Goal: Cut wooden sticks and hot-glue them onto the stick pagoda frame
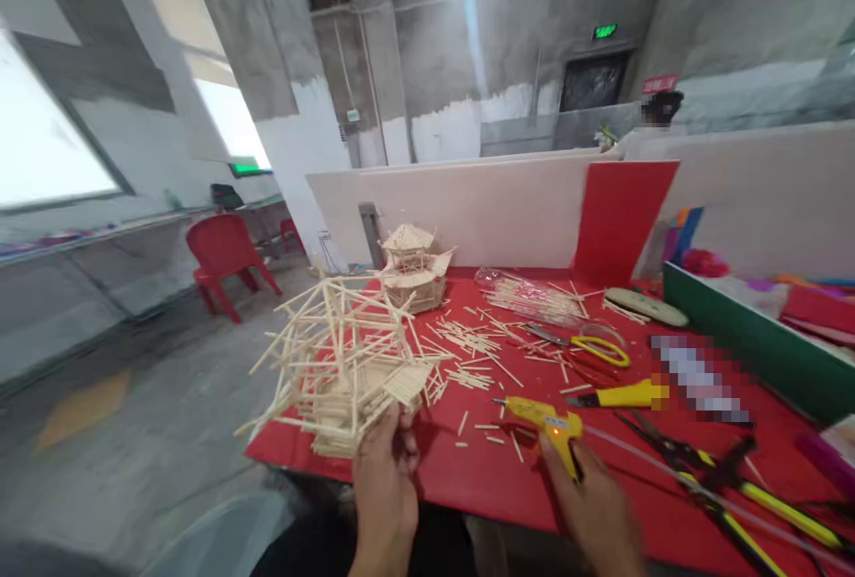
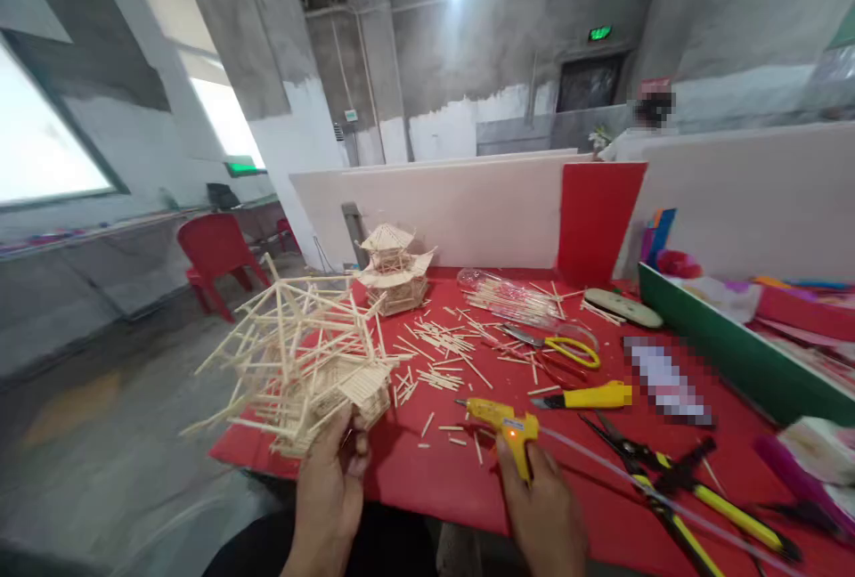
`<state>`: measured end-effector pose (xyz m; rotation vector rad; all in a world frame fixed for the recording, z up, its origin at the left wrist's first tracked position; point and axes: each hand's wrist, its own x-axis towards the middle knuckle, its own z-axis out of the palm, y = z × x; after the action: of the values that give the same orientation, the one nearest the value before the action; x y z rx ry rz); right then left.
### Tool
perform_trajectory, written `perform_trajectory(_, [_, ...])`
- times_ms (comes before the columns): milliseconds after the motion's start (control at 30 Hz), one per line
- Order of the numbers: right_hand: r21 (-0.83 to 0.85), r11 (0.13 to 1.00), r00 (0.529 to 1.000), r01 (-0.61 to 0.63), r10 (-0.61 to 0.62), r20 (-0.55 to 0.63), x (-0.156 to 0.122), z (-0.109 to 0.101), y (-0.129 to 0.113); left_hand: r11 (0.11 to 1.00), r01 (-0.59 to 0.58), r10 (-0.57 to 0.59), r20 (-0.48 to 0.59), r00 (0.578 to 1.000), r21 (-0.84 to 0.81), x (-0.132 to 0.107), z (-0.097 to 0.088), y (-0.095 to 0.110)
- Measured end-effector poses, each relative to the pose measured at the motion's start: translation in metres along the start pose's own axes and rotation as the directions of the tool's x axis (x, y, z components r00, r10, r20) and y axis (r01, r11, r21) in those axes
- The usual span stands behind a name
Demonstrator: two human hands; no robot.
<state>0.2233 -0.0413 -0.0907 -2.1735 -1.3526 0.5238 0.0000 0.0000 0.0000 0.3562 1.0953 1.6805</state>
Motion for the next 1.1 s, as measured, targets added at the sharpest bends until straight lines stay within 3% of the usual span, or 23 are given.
perform_trajectory(233, [-0.052, 0.993, 0.984, 0.104, -0.11, -0.139, 0.011, 0.003, 0.011, 1.0, 0.019, -0.019, -0.004, 1.0, -0.008, 0.0, 0.001, 0.005])
perform_trajectory(800, [-0.077, 0.994, 0.986, 0.083, -0.093, -0.14, 0.017, 0.007, 0.026, 0.999, 0.047, -0.047, -0.016, 0.999, 0.019, -0.001, 0.002, 0.006])
perform_trajectory(1100, [-0.102, 0.986, 0.972, 0.135, -0.152, -0.178, 0.016, 0.006, 0.032, 0.999, 0.035, -0.035, 0.004, 0.999, 0.025, -0.002, 0.004, 0.006])
